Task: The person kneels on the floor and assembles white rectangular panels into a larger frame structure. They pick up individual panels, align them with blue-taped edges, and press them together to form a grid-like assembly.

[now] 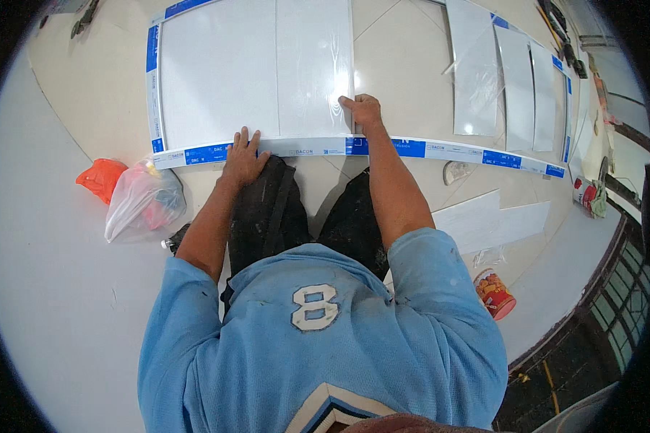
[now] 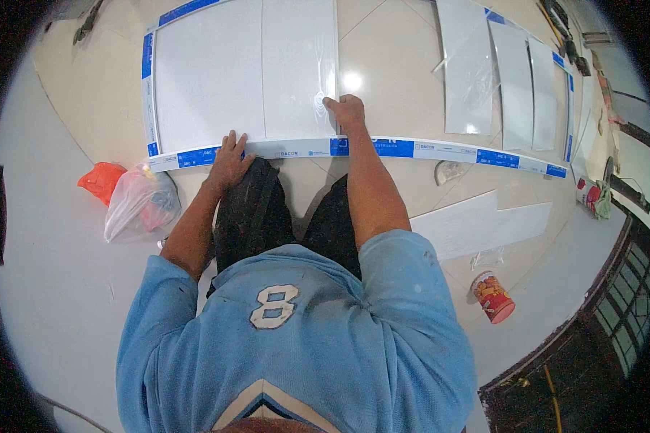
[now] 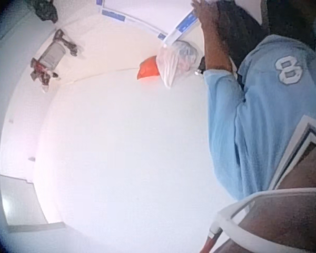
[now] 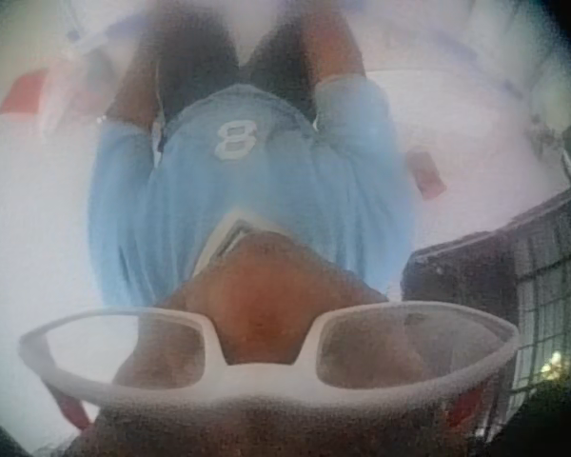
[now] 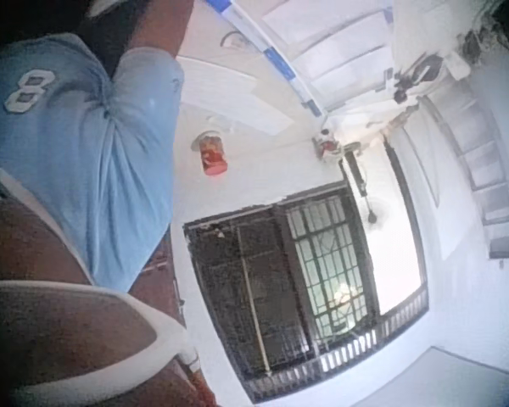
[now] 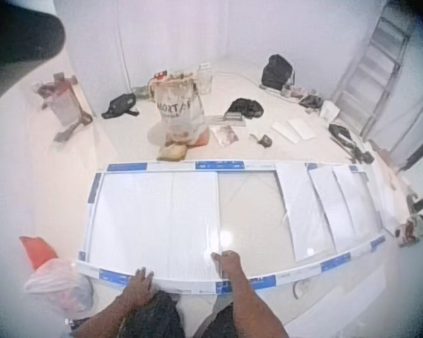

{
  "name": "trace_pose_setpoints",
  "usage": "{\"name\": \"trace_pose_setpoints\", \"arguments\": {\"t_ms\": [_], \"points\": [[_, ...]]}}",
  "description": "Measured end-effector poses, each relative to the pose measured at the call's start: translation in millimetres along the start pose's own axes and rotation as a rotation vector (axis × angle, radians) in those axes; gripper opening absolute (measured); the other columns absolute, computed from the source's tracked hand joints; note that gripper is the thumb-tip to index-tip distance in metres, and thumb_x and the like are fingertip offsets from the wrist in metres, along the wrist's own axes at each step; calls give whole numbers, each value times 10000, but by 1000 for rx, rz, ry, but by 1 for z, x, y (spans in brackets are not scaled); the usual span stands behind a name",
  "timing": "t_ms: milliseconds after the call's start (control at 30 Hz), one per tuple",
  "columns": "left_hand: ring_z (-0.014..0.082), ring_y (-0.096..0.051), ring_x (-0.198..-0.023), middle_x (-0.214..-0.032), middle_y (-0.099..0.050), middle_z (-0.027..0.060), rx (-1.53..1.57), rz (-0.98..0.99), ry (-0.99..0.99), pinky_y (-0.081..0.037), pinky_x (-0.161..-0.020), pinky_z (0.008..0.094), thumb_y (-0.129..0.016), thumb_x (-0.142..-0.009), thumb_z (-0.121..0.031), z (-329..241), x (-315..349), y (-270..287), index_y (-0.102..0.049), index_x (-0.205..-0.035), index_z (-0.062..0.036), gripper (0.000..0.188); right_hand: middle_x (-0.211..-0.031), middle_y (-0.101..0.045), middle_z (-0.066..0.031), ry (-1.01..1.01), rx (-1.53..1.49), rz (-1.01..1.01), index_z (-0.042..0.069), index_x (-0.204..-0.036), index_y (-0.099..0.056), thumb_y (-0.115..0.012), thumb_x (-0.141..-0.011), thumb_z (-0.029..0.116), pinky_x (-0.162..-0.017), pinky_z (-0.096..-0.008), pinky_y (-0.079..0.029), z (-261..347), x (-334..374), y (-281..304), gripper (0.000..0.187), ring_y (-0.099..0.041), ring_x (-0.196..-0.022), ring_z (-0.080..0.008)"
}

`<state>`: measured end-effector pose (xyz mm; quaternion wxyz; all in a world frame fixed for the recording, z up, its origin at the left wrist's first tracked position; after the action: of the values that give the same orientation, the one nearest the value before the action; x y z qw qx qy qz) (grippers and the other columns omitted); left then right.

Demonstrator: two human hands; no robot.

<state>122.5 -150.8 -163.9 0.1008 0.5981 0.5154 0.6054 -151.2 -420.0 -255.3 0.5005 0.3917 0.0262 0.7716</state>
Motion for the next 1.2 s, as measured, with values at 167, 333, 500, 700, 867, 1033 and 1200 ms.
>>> {"name": "trace_pose_setpoints", "arguments": {"t_ms": [167,333,500,700,867,1033,1200], "points": [[479,-115,-1613,-1744,-138,269,93,-2,-46,-192,-1254,677,-591,-1049,-452,-3,-6,7,-390,-1628,-133,691,-905,-764,-198,-67,-88,-59,-44,-928,-765,-850,-830,343,-799,-430,-565,-7,-7,-3,408,-726,-825,-309],[473,-98,-1617,-1745,-143,265,170,-4,-59,-167,-1258,683,-590,-1048,-452,0,-4,10,-405,-1618,-135,678,-920,-754,-206,-27,-168,-250,-55,-953,-751,-817,-865,277,-830,-443,-548,-2,4,-1,350,-717,-866,-325],[472,-124,-1613,-1739,-172,262,145,-19,-50,-158,-1265,676,-598,-1029,-488,-2,-3,10,-406,-1615,-101,728,-956,-741,-153,57,-81,-372,-84,-1075,-731,-783,-910,219,-820,-389,-551,8,15,0,349,-681,-883,-241],[489,-141,-1604,-1743,-151,259,-40,-260,-5,-172,-1217,760,-645,-955,-629,6,-55,65,-289,-1674,-149,934,-851,-690,-194,27,44,-332,-55,-916,-696,-841,-852,414,-763,-468,-524,24,7,-3,495,-654,-794,-320],[503,116,-1601,-1762,147,197,-11,-113,294,-78,-1099,901,-607,-967,-676,32,-111,73,18,-1715,-227,1074,-762,-666,-143,81,25,-373,-33,-865,-695,-867,-851,395,-694,-430,-514,29,8,3,462,-624,-708,-267],[500,124,-1602,-1761,154,198,-31,-134,283,-78,-1099,898,-616,-957,-691,35,-111,70,22,-1715,-241,1089,-730,-656,-95,10,-104,-297,-24,-837,-701,-877,-854,330,-672,-393,-504,15,3,-2,396,-590,-678,-211],[511,104,-1601,-1760,149,202,-37,-170,265,-92,-1084,909,-611,-960,-694,38,-110,67,18,-1716,-242,1082,-738,-647,-88,73,-144,-460,-25,-859,-705,-868,-858,336,-684,-397,-507,20,14,-1,396,-591,-688,-218]]}}
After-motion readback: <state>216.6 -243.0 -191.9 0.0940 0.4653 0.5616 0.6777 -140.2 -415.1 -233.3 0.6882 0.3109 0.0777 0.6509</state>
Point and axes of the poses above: each hand's wrist, its own x-axis away from the middle knuckle, its own y-axis out of the back of the hand, z = x × y, the point moved 10 cm from there along -x, towards the middle knuckle
